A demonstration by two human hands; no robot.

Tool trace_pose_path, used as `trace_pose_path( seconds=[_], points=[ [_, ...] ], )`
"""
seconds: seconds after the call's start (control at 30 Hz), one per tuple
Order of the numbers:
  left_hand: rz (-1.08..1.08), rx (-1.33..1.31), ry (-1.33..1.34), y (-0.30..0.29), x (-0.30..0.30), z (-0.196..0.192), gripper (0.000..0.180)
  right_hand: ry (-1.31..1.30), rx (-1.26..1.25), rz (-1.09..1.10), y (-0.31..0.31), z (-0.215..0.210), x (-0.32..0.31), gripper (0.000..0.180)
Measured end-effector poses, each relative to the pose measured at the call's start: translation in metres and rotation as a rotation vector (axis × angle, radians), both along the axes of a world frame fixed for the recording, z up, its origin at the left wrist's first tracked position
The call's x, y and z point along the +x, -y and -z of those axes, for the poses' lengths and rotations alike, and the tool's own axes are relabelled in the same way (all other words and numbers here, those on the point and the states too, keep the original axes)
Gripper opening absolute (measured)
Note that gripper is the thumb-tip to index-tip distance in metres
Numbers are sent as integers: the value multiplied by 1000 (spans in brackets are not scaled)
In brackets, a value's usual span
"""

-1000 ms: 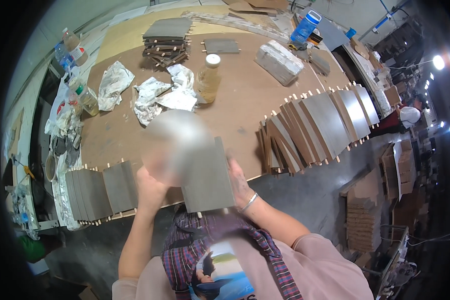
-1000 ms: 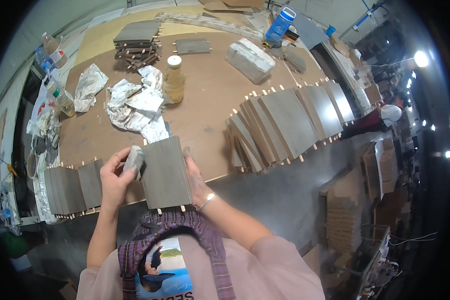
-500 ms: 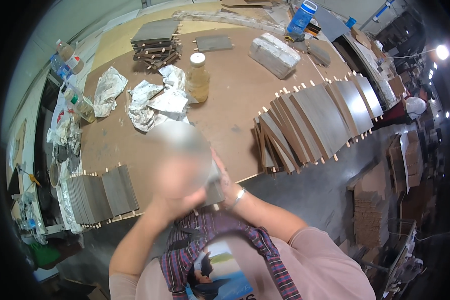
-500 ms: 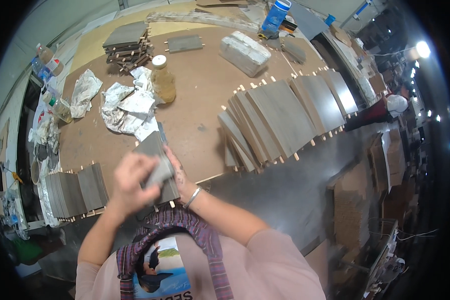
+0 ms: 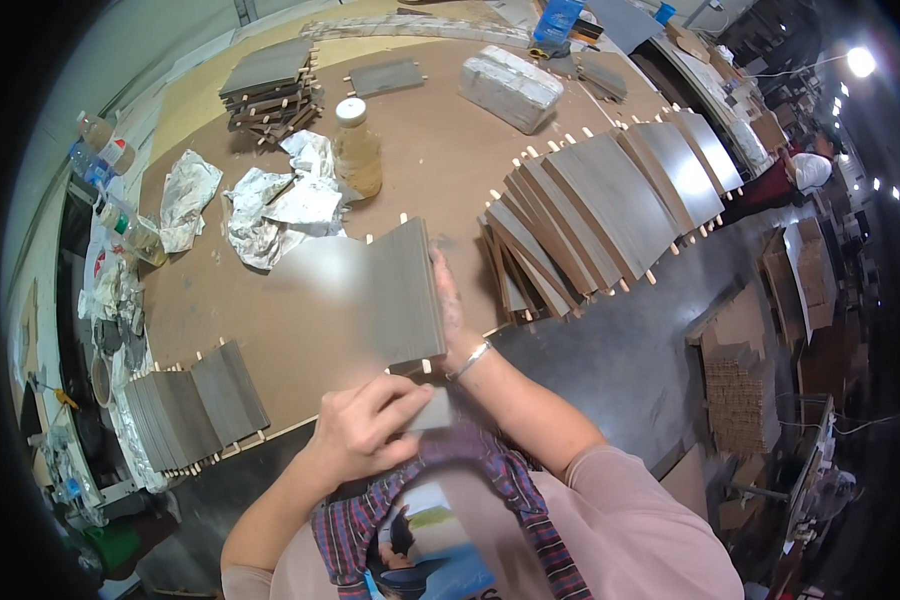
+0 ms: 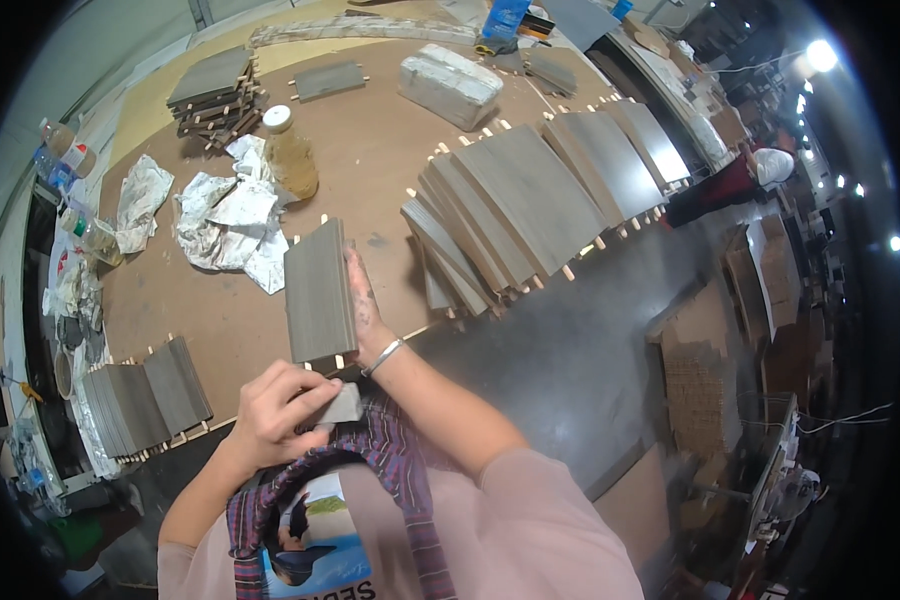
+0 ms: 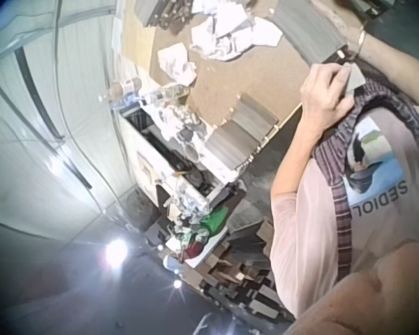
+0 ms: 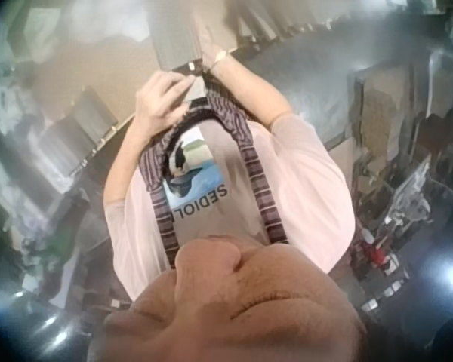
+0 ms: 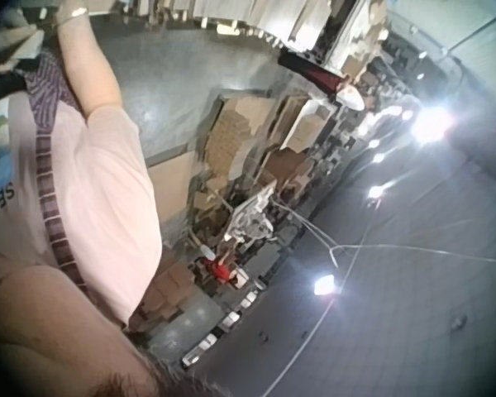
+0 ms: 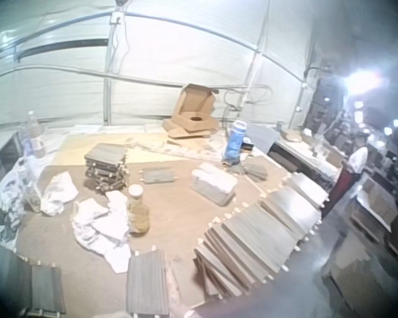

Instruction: The person sands the surfaces and edges of several wood panels using a sanding block, then wipes them with a white cloth.

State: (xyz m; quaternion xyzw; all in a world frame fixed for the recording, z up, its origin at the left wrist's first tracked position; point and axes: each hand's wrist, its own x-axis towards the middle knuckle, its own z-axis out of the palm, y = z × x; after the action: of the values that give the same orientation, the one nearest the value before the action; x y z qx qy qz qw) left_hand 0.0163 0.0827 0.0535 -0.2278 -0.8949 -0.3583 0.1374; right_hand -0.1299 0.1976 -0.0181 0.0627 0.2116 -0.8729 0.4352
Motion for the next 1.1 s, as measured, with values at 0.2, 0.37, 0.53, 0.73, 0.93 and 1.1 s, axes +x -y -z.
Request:
trace_pose_path(
  seconds=[0.2,0.37,0.53,0.73,0.93,1.1],
  points=[
    [-272,235,-2,18,-10,2,50,-371,147,119,-4,7,8,61],
    [-555,560,255,35,-7,19,44,85,-188,54,-16,4,14,60],
    [-642,566,242,36,-19,21,42,-3,-160,-111,-32,24,29,65],
    [-419,364,-21,-7,-51,-15,43,-71,-147,-170,-30,11,42,77],
    [-755,400,96,55,-71,25,36,-114,-86,-229,-37,5,50,79],
    [-702,391,101,59,-43,19,36,147,-244,-72,-37,14,29,79]
  ],
)
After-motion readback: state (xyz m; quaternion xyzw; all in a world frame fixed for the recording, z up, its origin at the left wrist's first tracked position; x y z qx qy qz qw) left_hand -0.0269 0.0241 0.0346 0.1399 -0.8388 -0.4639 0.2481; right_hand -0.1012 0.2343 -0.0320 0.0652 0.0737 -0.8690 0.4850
